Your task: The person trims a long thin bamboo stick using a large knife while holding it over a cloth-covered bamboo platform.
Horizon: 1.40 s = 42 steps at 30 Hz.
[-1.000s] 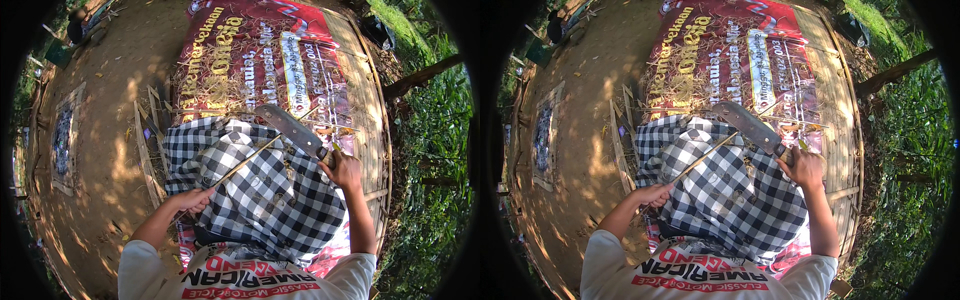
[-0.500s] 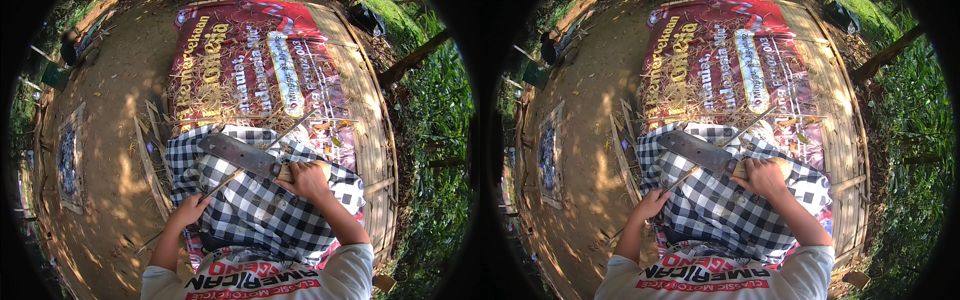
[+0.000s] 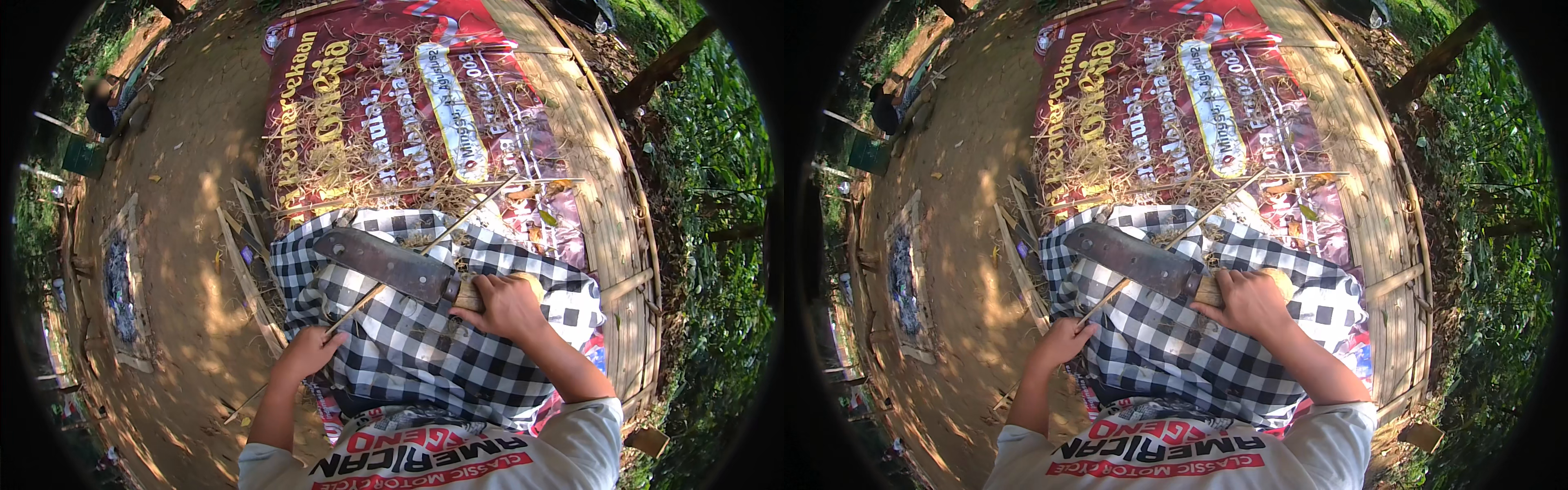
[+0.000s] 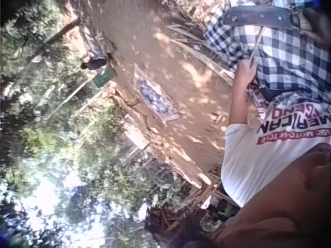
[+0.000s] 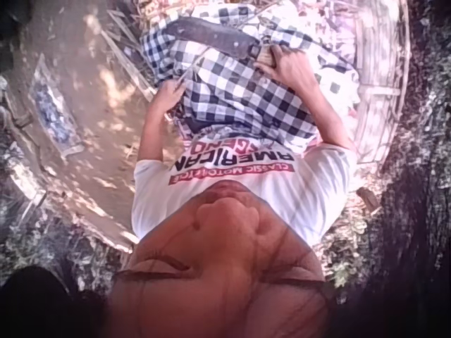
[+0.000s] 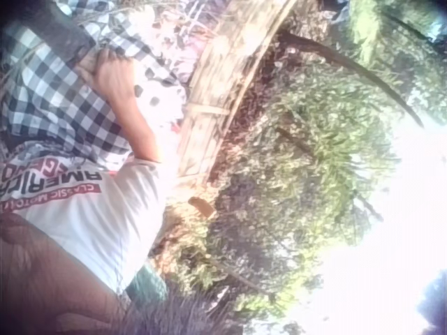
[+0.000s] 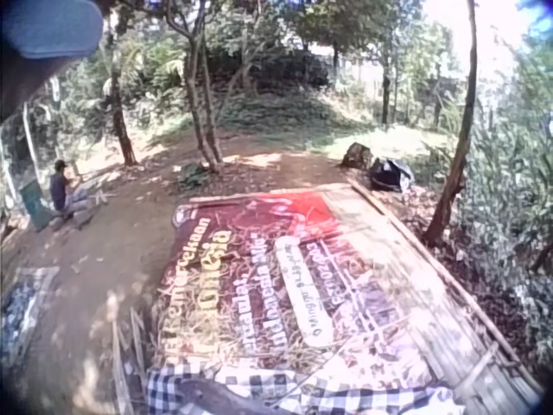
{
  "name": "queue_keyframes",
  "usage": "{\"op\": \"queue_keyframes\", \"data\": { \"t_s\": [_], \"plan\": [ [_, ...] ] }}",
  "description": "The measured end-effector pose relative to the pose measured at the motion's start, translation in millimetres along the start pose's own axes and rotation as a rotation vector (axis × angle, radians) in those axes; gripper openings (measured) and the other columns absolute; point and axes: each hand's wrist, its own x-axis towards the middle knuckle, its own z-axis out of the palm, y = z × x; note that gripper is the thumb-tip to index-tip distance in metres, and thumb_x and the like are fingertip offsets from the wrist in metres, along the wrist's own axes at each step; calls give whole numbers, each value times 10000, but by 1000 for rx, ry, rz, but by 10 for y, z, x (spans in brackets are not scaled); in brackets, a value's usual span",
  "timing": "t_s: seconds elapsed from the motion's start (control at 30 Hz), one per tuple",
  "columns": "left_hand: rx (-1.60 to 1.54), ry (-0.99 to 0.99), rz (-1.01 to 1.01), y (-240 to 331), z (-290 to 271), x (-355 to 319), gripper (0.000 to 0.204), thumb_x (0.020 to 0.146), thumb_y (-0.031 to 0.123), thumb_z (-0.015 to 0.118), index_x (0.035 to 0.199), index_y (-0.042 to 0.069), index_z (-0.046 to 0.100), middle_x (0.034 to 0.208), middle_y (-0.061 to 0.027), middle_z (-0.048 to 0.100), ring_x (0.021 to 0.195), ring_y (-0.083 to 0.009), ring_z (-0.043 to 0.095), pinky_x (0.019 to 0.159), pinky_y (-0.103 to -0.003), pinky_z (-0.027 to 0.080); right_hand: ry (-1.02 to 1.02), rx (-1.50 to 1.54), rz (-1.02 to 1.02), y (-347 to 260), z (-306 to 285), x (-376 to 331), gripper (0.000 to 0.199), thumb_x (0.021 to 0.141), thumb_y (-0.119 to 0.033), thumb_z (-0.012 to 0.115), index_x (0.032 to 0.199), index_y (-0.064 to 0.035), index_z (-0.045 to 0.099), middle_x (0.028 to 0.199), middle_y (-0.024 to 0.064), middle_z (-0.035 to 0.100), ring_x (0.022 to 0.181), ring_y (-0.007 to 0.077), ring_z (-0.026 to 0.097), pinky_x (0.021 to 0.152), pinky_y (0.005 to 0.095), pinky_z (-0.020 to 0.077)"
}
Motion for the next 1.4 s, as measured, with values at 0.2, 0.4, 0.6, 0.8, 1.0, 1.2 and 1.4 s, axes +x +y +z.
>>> {"op": "queue_keyframes", "data": {
  "t_s": [0.2, 0.4, 0.6, 0.8, 1.0, 1.2, 1.4],
  "plan": [
    [23, -19, -68, -165, 55, 52, 609, 970, 424, 481, 685, -111, 546, 624, -306, 518, 633, -481, 536, 588, -466, 434, 60, 23, -64, 17, 28, 22, 581, 767, -595, 670, 853, -24, 610, 678, 110, 617, 606, 275, 639, 552, 367, 496],
    [-19, -1, -24, -193, 104, 44, 618, 980, 426, 460, 683, -108, 550, 620, -307, 513, 635, -483, 545, 571, -469, 424, 127, -141, 23, 398, -3, 77, 556, 767, -591, 674, 863, -47, 608, 670, 110, 621, 621, 291, 647, 557, 388, 495],
    [1, 36, -12, -47, 133, 82, 578, 982, 394, 472, 693, -100, 558, 623, -296, 525, 634, -475, 548, 571, -474, 422, 116, -275, 272, 738, -263, 30, 578, 812, -651, 577, 838, -74, 591, 575, 107, 618, 529, 302, 633, 482, 411, 489],
    [20, 11, -35, -97, 114, 104, 583, 983, 401, 473, 681, -93, 546, 590, -285, 498, 569, -457, 503, 552, -454, 415, 24, -198, 85, 492, -152, -105, 543, 798, -571, 647, 906, -40, 610, 714, 149, 635, 621, 303, 641, 600, 392, 498],
    [-84, 2, 2, -171, 121, 77, 611, 985, 416, 462, 669, -104, 521, 566, -270, 485, 515, -404, 496, 538, -439, 408, 172, -187, 283, 993, -235, -36, 517, 816, -543, 637, 835, -30, 574, 671, 175, 628, 605, 348, 638, 554, 432, 491],
    [-6, -5, -45, -170, 142, 138, 657, 977, 459, 456, 657, -110, 523, 564, -283, 485, 540, -422, 529, 548, -460, 417, 190, -147, 380, 936, -321, -144, 495, 838, -538, 616, 890, -45, 602, 633, 190, 633, 608, 369, 646, 567, 441, 511],
    [-36, 16, -30, -234, 173, 122, 665, 975, 463, 460, 646, -113, 516, 557, -278, 491, 523, -424, 522, 549, -461, 418, 151, -228, 5, 704, -192, -95, 508, 776, -546, 674, 891, -55, 608, 699, 132, 619, 647, 323, 629, 616, 401, 493]
  ]
}}
